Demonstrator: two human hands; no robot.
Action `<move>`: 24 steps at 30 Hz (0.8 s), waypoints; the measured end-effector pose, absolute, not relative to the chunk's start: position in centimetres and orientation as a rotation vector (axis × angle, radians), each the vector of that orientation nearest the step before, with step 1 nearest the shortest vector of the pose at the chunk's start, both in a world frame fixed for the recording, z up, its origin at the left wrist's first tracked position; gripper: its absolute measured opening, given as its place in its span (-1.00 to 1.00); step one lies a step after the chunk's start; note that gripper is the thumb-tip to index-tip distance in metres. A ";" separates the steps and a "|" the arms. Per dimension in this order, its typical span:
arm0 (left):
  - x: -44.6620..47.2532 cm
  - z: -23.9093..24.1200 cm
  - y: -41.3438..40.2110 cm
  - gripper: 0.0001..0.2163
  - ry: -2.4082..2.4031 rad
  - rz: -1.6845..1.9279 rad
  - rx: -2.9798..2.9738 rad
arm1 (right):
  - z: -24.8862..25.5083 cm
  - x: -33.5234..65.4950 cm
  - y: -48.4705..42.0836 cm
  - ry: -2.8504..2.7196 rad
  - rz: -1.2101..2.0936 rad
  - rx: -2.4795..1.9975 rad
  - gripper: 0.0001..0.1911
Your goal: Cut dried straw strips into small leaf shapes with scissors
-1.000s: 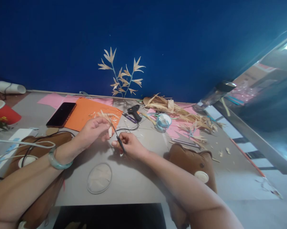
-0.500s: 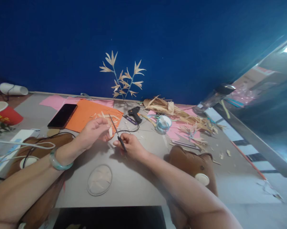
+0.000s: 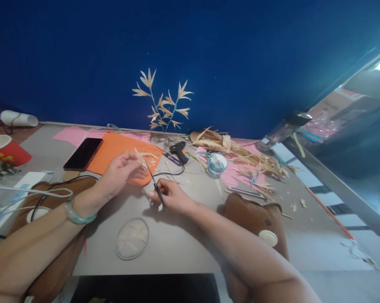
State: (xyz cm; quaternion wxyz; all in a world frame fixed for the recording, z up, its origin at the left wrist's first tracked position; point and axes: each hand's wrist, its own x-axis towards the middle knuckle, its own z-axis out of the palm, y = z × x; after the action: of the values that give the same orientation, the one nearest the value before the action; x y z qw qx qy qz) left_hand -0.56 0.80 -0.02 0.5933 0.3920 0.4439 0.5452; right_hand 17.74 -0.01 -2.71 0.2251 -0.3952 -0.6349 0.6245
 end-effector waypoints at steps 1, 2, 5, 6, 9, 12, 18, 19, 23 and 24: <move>-0.5 0.0 0.8 -0.83 1.030 1.265 0.907 | -2.8 17.7 0.0 -1.745 1.724 -1.091 -0.47; -0.5 -0.1 0.8 -0.83 1.027 1.262 0.904 | -2.9 17.7 0.0 -1.740 1.725 -1.092 -0.47; -0.5 -0.1 0.7 -0.83 1.020 1.252 0.893 | -3.0 17.7 -0.1 -1.727 1.727 -1.103 -0.48; -0.5 -0.1 0.7 -0.83 1.020 1.251 0.888 | -3.0 17.7 -0.1 -1.724 1.726 -1.107 -0.48; -0.5 -0.1 0.7 -0.83 1.023 1.254 0.875 | -3.1 17.6 -0.2 -1.716 1.723 -1.110 -0.48; -0.4 -0.1 0.7 -0.84 1.033 1.255 0.862 | -3.1 17.6 -0.2 -1.700 1.732 -1.111 -0.48; -0.2 0.3 0.7 -0.87 1.062 1.247 0.822 | -3.1 17.5 -0.2 -1.697 1.732 -1.127 -0.49; -0.2 0.3 0.6 -0.86 1.064 1.245 0.817 | -3.0 17.5 -0.2 -1.696 1.735 -1.135 -0.49; -0.2 0.5 0.6 -0.87 1.050 1.240 0.823 | -2.9 17.4 -0.2 -1.694 1.750 -1.161 -0.48; -0.2 0.5 0.5 -0.87 1.048 1.238 0.824 | -2.8 17.4 -0.3 -1.695 1.750 -1.164 -0.48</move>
State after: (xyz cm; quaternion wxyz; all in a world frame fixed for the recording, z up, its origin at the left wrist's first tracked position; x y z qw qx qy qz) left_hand -0.20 0.55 0.49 0.6139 0.3575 0.4548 0.5370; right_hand 17.44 -0.25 -2.83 0.2191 -0.4208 -0.6125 0.6323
